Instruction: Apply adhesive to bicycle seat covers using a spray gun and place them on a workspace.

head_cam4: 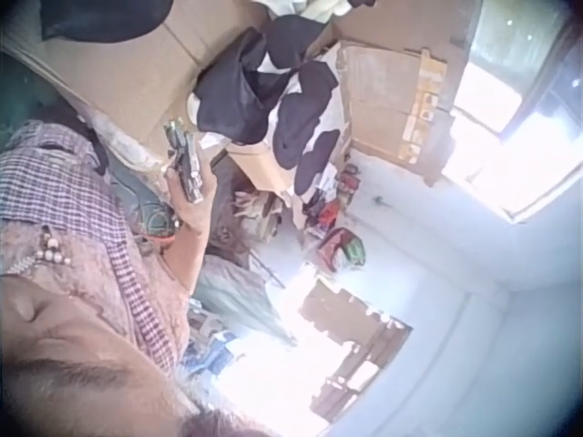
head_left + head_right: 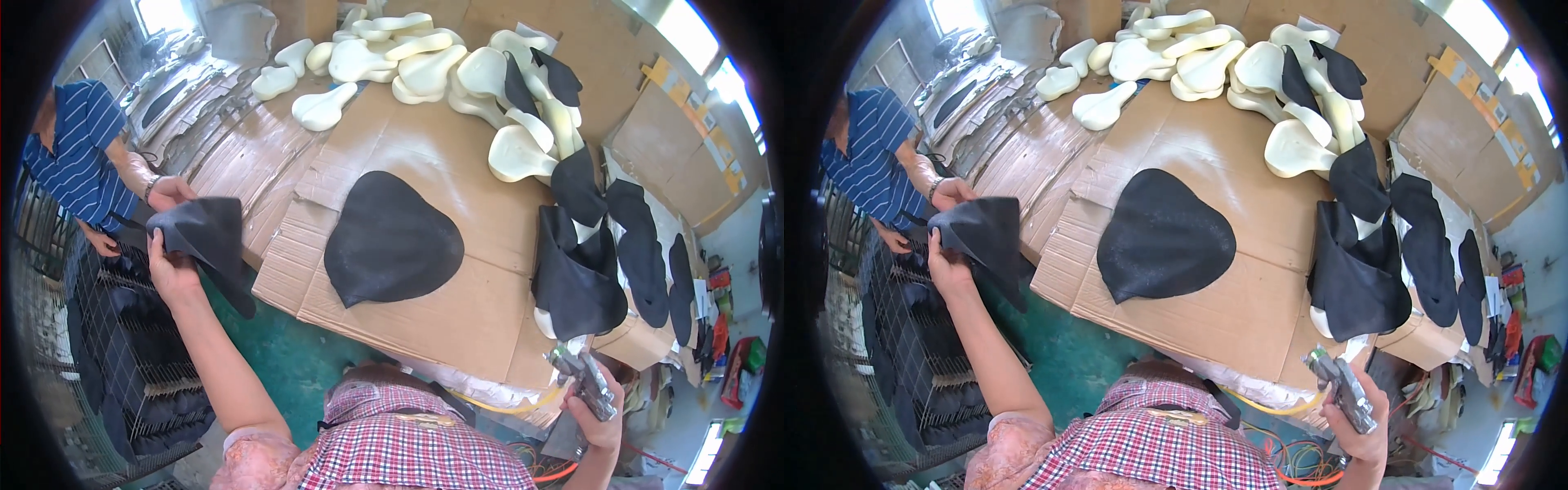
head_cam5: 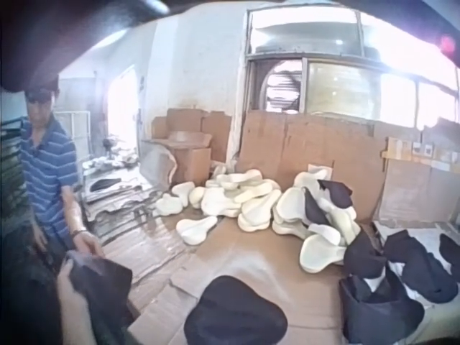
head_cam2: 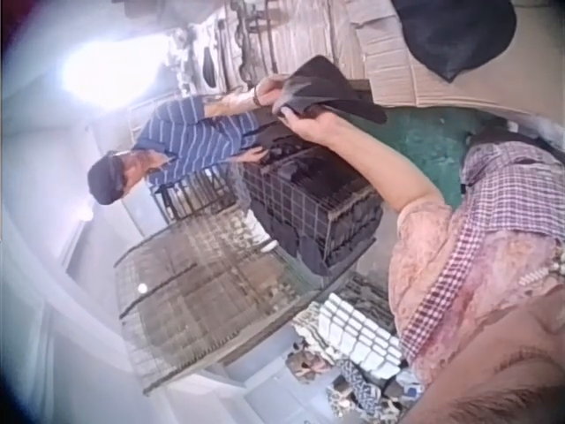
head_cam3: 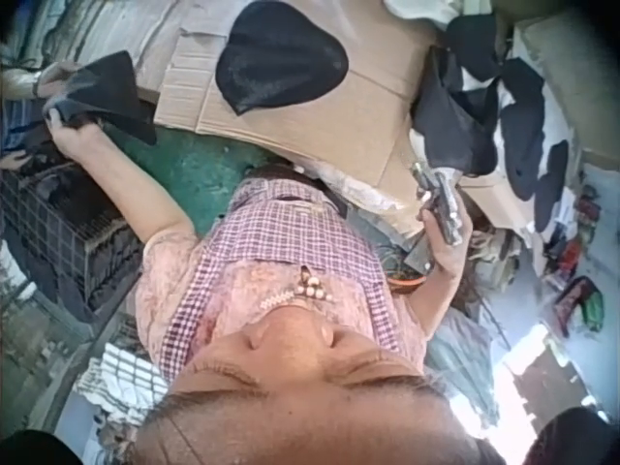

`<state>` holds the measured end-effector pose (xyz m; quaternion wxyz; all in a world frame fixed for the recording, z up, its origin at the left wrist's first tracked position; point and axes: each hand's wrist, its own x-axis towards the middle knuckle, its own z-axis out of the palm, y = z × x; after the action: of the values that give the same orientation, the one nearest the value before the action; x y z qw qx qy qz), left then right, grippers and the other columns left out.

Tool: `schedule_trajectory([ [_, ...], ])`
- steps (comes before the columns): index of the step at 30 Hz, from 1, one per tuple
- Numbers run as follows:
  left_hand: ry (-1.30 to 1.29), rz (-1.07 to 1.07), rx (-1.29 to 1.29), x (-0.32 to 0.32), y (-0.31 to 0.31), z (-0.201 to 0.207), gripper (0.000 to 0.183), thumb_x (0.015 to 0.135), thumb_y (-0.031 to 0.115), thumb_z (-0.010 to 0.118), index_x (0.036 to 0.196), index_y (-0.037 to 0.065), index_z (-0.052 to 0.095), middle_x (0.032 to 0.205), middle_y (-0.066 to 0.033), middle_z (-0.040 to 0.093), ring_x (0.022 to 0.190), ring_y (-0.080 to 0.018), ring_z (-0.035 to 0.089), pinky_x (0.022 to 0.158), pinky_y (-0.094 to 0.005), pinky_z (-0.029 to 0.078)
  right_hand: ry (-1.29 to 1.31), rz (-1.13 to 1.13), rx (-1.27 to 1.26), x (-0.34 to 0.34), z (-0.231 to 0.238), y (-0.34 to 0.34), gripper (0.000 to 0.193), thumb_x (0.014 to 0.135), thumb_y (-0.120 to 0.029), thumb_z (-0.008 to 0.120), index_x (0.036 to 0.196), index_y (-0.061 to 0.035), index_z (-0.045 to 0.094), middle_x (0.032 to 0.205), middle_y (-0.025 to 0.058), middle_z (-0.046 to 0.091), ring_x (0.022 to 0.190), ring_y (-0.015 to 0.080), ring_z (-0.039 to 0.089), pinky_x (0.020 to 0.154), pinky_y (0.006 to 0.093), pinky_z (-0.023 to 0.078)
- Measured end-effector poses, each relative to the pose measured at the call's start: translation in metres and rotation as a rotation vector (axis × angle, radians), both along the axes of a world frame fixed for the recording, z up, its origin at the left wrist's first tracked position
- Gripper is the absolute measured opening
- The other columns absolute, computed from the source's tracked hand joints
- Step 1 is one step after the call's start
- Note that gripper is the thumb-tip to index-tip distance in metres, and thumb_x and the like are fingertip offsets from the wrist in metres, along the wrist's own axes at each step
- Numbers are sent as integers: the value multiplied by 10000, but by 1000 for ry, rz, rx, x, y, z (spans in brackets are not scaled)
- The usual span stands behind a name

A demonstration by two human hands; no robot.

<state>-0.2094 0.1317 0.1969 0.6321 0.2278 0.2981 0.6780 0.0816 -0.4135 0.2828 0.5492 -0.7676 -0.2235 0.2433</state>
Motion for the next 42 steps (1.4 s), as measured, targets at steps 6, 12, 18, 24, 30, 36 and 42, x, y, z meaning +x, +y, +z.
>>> schedule_trajectory([
  [6, -86, 57, 74, -27, 16, -47, 214, 883, 185, 607, 1018, 22, 573, 981, -94, 631, 895, -223, 610, 792, -335, 511, 248, 292, 22, -8, 7, 22, 538, 673, -23, 679, 1189, 59, 549, 804, 90, 645, 729, 134, 619, 656, 250, 471],
  [12, 72, -56, -76, 40, -24, -88, 186, 870, 115, 612, 1038, 63, 552, 888, -67, 610, 753, -183, 601, 711, -303, 519, 213, 225, 204, -4, -13, 65, 567, 704, 41, 634, 1251, 60, 486, 857, 115, 633, 739, 157, 617, 669, 288, 502],
  [18, 392, -246, -303, 84, -54, -157, 219, 846, 35, 600, 1057, 75, 557, 821, -54, 621, 683, -160, 612, 604, -260, 513, 68, -15, 109, 10, -15, 33, 564, 738, 13, 620, 1272, 83, 452, 811, 97, 610, 708, 145, 606, 672, 271, 511],
  [24, 1303, -368, 5, 117, -63, -243, 282, 777, 90, 648, 1056, 51, 630, 819, -63, 631, 706, -217, 632, 680, -318, 526, 174, 66, 31, 4, 0, 16, 584, 709, 27, 637, 1267, 75, 471, 821, 107, 620, 727, 154, 612, 674, 278, 504],
  [30, 1995, -285, 192, 155, -103, -225, 292, 764, 226, 684, 1039, 129, 662, 1004, -113, 621, 981, -310, 579, 874, -419, 467, 102, 132, 154, 17, -1, 50, 568, 660, 31, 657, 1212, 60, 529, 796, 97, 626, 721, 156, 615, 668, 269, 490],
  [36, 1934, -265, 179, 155, -98, -232, 190, 741, 178, 682, 918, 109, 673, 1003, -112, 598, 994, -298, 559, 873, -417, 450, -70, 410, -184, 23, 5, 26, 523, 649, 23, 655, 1162, 56, 558, 740, 108, 631, 658, 134, 611, 612, 248, 472],
  [42, 1744, -280, 159, 159, -91, -237, 127, 728, 134, 652, 840, 77, 668, 882, -123, 625, 858, -283, 598, 797, -411, 476, 37, 136, 15, 21, 1, 26, 501, 641, -12, 648, 1129, 70, 571, 720, 83, 617, 658, 132, 601, 603, 238, 454],
])
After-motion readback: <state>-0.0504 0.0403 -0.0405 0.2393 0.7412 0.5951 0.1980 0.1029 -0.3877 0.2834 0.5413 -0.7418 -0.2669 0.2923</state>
